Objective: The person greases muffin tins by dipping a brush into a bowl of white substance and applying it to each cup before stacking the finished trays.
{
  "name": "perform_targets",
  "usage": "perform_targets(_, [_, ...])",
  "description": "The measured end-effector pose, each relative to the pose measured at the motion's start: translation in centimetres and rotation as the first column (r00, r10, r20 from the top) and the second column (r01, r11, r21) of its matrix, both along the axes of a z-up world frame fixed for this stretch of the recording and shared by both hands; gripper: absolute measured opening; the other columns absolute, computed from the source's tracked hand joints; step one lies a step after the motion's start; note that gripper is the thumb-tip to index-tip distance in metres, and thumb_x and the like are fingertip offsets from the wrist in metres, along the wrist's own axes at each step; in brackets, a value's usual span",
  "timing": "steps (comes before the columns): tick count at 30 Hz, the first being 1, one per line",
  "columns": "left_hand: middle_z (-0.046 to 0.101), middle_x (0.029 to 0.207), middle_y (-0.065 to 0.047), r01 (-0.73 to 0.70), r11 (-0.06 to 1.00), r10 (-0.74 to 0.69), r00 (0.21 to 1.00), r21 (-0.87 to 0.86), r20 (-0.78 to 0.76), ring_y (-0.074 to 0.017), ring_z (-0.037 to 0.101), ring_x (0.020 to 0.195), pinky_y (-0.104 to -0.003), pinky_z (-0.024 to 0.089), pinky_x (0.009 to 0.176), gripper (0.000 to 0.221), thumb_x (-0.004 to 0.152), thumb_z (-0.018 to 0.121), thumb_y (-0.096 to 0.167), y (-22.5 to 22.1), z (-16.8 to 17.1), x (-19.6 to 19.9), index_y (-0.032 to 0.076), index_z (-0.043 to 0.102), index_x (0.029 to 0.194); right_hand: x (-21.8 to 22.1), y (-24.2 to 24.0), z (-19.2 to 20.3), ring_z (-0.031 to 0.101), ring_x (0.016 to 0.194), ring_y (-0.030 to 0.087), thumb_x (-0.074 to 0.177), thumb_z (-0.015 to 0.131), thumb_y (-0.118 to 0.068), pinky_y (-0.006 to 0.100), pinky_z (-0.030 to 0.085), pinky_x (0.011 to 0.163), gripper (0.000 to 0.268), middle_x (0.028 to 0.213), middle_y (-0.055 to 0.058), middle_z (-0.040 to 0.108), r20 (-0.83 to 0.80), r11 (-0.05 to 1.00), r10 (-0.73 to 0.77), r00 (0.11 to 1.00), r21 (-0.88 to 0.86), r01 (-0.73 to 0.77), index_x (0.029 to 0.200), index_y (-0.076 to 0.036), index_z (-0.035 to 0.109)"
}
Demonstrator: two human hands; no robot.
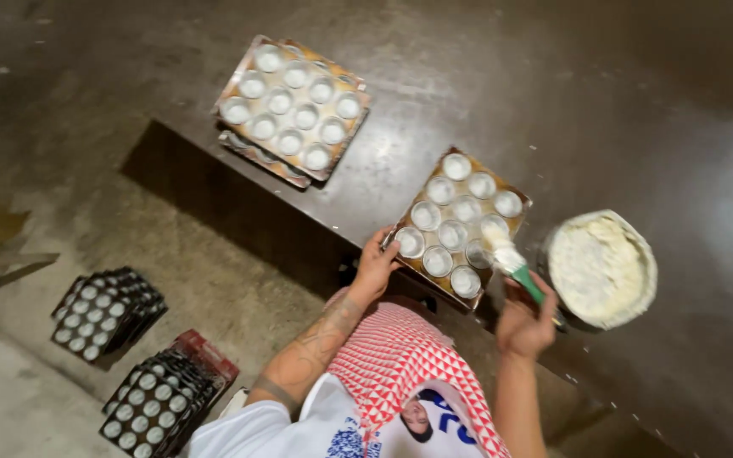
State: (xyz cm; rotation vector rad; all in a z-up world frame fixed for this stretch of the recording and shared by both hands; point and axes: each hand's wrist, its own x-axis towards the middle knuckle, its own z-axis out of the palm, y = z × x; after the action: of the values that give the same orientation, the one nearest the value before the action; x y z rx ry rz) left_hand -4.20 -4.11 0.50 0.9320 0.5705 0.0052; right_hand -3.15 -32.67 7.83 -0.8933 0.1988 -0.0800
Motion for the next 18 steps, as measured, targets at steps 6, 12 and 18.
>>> perform_targets(6, [0.066, 0.100, -0.007, -0.348, 0.906, 0.337, 0.938, 0.241, 0.084, -0.0103, 0.055, 0.067, -0.023, 0.045, 0.049, 0.034, 0.104, 0.066, 0.018, 11.3, 0.5, 0.5, 0.005, 0.061, 0.135, -1.0, -2.3, 1.8, 0.063, 0.115, 0.033, 0.114, 0.043, -0.041, 0.050, 0.045, 0.116, 0.051, 0.127, 0.020, 0.065, 0.099, 0.957, 0.005, 0.995, -0.291, 0.024, 0.135, 0.003, 0.057])
perform_targets(12, [0.066, 0.117, -0.009, -0.531, 0.843, 0.507, 0.837, 0.086, 0.204, -0.0199, 0.070, 0.094, -0.036, 0.062, 0.064, 0.034, 0.100, 0.061, 0.011, 28.8, 0.2, 4.2, 0.004, 0.057, 0.133, -1.5, -1.0, 0.6, 0.064, 0.113, 0.034, 0.113, 0.045, -0.037, 0.048, 0.046, 0.114, 0.050, 0.127, 0.022, 0.063, 0.045, 0.919, 0.007, 0.999, -0.395, 0.012, 0.134, 0.007, 0.055])
perform_targets(18, [0.066, 0.120, -0.013, -0.493, 0.833, 0.479, 0.870, 0.251, 0.116, -0.0251, 0.070, 0.096, -0.042, 0.066, 0.069, 0.034, 0.103, 0.062, 0.014, 38.1, -1.3, 7.4, 0.000, 0.058, 0.134, -2.9, 1.6, 1.1, 0.065, 0.113, 0.032, 0.110, 0.045, -0.032, 0.046, 0.047, 0.110, 0.048, 0.126, 0.022, 0.064, -0.059, 0.917, 0.070, 0.996, -0.389, -0.088, 0.134, 0.008, 0.054])
